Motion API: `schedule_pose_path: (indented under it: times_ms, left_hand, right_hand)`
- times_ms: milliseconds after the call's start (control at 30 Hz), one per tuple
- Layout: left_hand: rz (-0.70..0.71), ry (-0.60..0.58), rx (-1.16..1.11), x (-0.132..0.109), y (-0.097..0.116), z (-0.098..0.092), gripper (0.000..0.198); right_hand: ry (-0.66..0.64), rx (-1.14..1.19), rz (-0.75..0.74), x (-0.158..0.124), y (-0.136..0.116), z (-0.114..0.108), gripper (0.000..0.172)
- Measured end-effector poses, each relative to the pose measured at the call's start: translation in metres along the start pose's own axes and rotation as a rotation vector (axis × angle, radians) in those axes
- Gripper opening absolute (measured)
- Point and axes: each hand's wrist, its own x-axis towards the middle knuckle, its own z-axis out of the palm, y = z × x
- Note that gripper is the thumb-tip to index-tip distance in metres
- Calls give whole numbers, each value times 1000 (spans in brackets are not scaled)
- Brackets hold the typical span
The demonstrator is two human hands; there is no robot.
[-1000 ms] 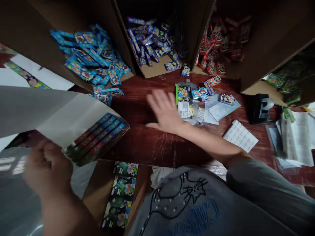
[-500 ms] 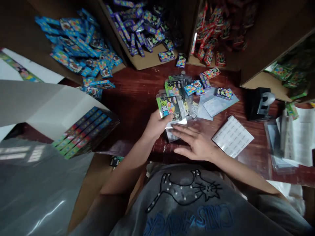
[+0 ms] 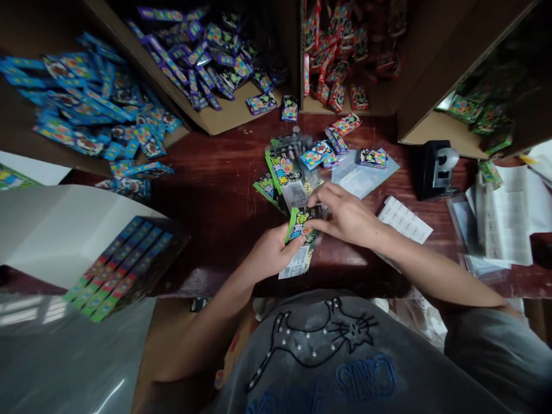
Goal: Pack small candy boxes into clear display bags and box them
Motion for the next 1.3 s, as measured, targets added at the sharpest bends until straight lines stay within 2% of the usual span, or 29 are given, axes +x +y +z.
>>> schedule_pose_path:
  times_ms: [67, 167, 267, 367, 433, 467, 533, 600, 633, 667, 733, 800, 900, 967, 1100, 1200, 1233, 1300]
  left_hand:
    - [22, -22, 25, 1, 2, -3, 23]
    - [38, -24, 44, 2, 8, -10, 20]
    - [25, -111, -92, 2, 17, -15, 23]
    - [-41, -279, -358, 4, 23, -13, 46]
    - [-108, -301, -472, 6, 23, -8, 48]
    - [-135, -266, -502, 7, 21, -5, 43]
    - [-169, -107, -530, 10, 15, 1, 32]
    - [-187, 90, -556, 14, 8, 5, 33]
    - [-193, 170, -571, 16, 5, 7, 36]
    - [-198, 223, -585, 19, 3, 10, 39]
    - [-201, 264, -608, 23, -1, 15, 44]
    - [-198, 289, -607, 25, -4, 21, 45]
    - [-223, 350, -514, 21, -6, 29, 42]
    - [-245, 367, -422, 15, -6, 34, 43]
    - [-307, 302, -349, 2, -10, 42, 42]
    - [-339, 383, -285, -7, -20, 40, 39]
    - [-346, 412, -239, -11, -24, 36, 40]
    - [-365, 415, -118, -21, -32, 22, 43]
  right_hand:
    - [-62, 65, 76, 4, 0, -9, 28]
    - [-176, 110, 123, 8, -3, -22, 19]
    - [-358, 153, 6, 12, -5, -39, 13]
    - [-532, 255, -127, 16, -3, -58, 10]
    - [-573, 261, -142, 18, 1, -65, 11]
    - [-538, 245, -117, 17, 3, -65, 12]
    - [-347, 215, -19, 12, 8, -56, 14]
    - [-63, 221, 121, 3, 13, -36, 29]
    - [45, 236, 196, -2, 15, -23, 38]
    - [96, 247, 270, -7, 16, -8, 45]
    - [83, 208, 393, -16, 15, 22, 53]
    - [47, 60, 480, -20, 10, 48, 55]
    - [74, -173, 567, -16, 4, 72, 47]
    - [60, -218, 608, -10, 6, 78, 42]
    - [32, -176, 643, -4, 12, 81, 44]
    - [-45, -70, 581, -12, 8, 81, 43]
    - [-112, -15, 524, -15, 6, 79, 49]
    - [-276, 101, 358, -21, 5, 64, 72]
